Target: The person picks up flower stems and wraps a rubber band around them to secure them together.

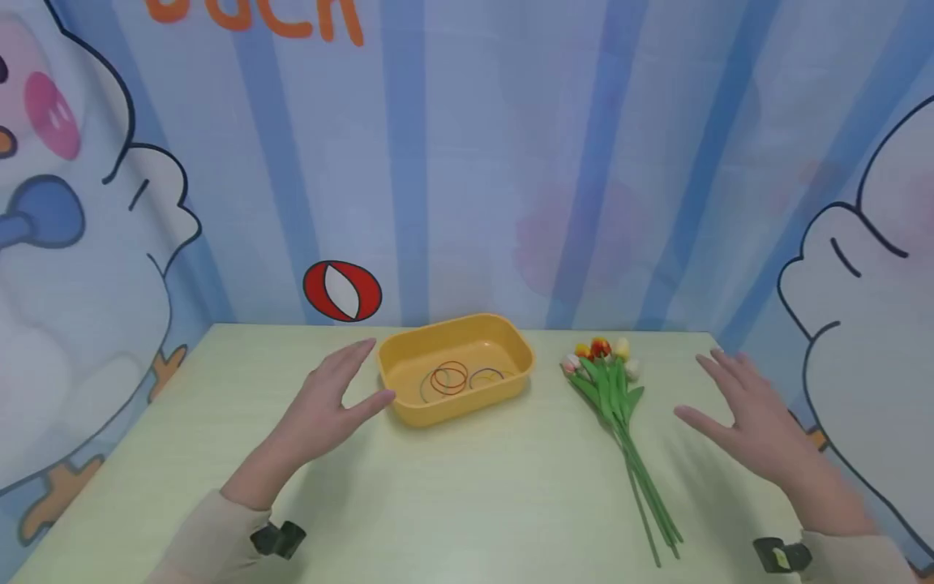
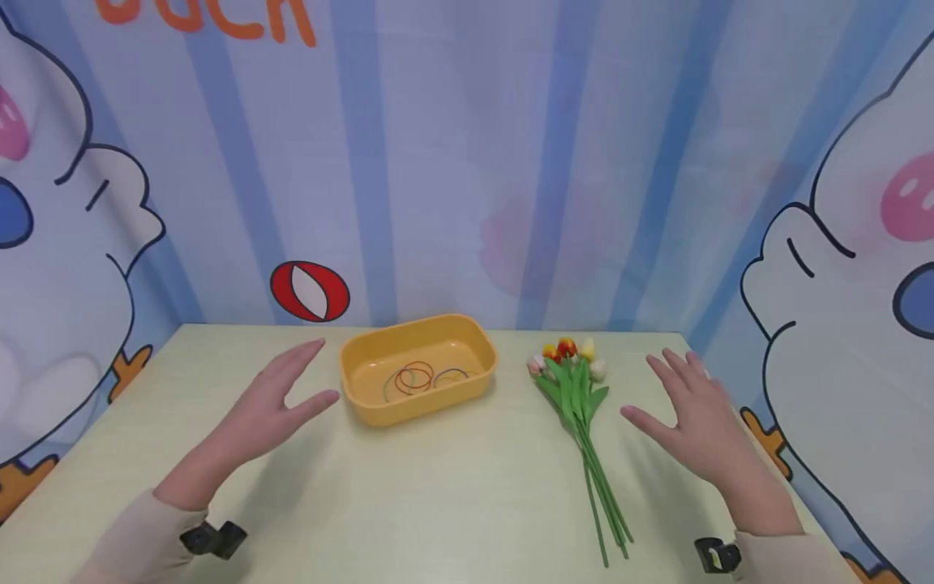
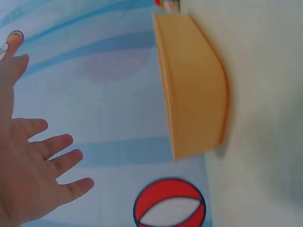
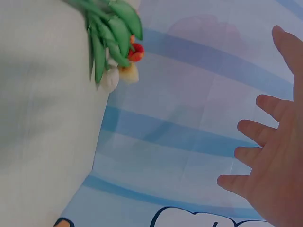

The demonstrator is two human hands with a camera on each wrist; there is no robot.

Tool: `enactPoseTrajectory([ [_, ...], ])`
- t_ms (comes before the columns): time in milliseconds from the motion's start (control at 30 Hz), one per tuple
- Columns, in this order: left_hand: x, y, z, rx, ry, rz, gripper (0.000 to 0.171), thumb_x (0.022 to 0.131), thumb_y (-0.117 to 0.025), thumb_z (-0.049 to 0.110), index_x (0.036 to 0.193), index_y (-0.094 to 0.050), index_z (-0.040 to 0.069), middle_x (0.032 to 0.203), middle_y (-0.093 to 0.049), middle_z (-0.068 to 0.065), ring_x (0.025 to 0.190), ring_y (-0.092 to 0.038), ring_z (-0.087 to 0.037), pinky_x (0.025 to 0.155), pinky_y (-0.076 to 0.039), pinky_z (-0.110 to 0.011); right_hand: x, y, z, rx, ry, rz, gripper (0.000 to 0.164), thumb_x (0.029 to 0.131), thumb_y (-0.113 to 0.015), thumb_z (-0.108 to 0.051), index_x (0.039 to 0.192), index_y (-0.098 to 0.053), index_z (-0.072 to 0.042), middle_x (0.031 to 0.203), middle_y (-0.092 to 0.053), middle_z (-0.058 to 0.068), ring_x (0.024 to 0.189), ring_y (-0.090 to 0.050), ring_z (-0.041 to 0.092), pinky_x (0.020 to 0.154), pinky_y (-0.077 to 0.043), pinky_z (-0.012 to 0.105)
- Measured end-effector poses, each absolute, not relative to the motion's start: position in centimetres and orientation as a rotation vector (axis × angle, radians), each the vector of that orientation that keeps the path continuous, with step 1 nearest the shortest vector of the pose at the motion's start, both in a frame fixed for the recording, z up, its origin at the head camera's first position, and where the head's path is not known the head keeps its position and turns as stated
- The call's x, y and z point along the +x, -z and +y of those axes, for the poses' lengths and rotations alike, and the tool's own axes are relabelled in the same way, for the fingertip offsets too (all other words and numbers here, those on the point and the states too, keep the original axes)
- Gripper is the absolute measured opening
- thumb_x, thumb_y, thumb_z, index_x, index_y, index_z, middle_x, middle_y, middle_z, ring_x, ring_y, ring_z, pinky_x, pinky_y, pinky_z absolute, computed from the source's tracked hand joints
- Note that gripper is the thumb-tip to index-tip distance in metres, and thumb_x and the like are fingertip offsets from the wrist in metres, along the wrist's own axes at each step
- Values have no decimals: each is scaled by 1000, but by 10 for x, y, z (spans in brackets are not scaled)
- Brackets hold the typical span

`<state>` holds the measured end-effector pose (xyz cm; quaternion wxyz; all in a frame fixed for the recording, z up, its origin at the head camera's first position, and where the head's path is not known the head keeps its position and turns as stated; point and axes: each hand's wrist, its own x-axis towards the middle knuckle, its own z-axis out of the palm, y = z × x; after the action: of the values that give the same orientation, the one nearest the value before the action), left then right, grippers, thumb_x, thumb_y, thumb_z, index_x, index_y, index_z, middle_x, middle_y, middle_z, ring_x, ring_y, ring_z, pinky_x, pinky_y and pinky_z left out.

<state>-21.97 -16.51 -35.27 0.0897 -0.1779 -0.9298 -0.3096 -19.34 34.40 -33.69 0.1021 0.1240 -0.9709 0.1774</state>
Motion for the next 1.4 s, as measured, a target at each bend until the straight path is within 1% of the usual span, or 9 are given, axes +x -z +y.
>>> enactPoseTrajectory([
  [167, -225, 346, -133, -596, 1103, -2722, 79, 91, -58, 53, 152, -28, 14, 155, -31, -9, 141, -27, -33, 109, -26, -61, -197, 339, 330, 346, -611, -2859, 83, 94, -58, -46, 152, -20, -2, 155, -11, 31, 143, 5, 49, 98, -12, 76],
  [300, -232, 346, -107, -649, 1268, -2685, 76, 91, -60, 51, 151, -31, 14, 153, -35, -7, 138, -34, -30, 108, -30, -58, -201, 343, 317, 323, -720, -2831, 84, 94, -59, -46, 152, -19, -1, 156, -9, 28, 144, 5, 45, 100, -15, 74],
  [433, -239, 351, -81, -689, 1404, -2646, 72, 91, -61, 48, 149, -34, 15, 149, -41, -5, 135, -40, -27, 108, -33, -53, -206, 348, 307, 308, -763, -2825, 84, 93, -59, -47, 151, -20, 0, 156, -12, 27, 143, -4, 48, 101, -18, 72],
  [567, -245, 360, -55, -746, 1560, -2587, 68, 93, -61, 41, 149, -35, 14, 142, -49, -7, 130, -45, -28, 105, -38, -48, -208, 352, 302, 290, -793, -2834, 84, 93, -58, -47, 151, -21, 1, 153, -18, 29, 139, -14, 50, 102, -20, 70],
  [800, -252, 375, -4, -833, 1833, -2562, 66, 96, -56, 43, 149, -35, 11, 139, -52, -9, 123, -51, -25, 100, -43, -44, -211, 367, 298, 248, -857, -2846, 83, 93, -58, -48, 149, -24, 3, 150, -24, 31, 137, -20, 51, 103, -24, 67],
  [933, -253, 387, 17, -822, 1903, -2575, 65, 95, -58, 43, 148, -37, 13, 137, -54, -8, 121, -54, -22, 99, -45, -43, -214, 381, 295, 232, -887, -2855, 84, 93, -58, -49, 148, -25, 5, 149, -27, 32, 135, -24, 51, 103, -26, 66],
  [1133, -254, 405, 41, -772, 2017, -2574, 63, 95, -58, 42, 147, -39, 12, 136, -55, -9, 119, -55, -24, 95, -47, -43, -214, 399, 295, 177, -927, -2875, 84, 93, -59, -48, 147, -26, 7, 143, -35, 33, 126, -39, 49, 97, -37, 62],
  [1233, -254, 411, 52, -727, 2078, -2567, 63, 95, -58, 40, 147, -39, 10, 136, -54, -10, 118, -55, -25, 93, -48, -43, -213, 406, 296, 138, -966, -2893, 82, 92, -61, -45, 147, -27, 7, 143, -36, 32, 125, -42, 49, 95, -40, 60],
  [1400, -256, 422, 74, -633, 2123, -2585, 67, 94, -60, 43, 147, -38, 8, 133, -56, -10, 116, -56, -26, 92, -49, -44, -213, 416, 298, 67, -1014, -2954, 83, 92, -62, -44, 147, -25, 6, 142, -37, 32, 124, -43, 49, 93, -43, 58],
])
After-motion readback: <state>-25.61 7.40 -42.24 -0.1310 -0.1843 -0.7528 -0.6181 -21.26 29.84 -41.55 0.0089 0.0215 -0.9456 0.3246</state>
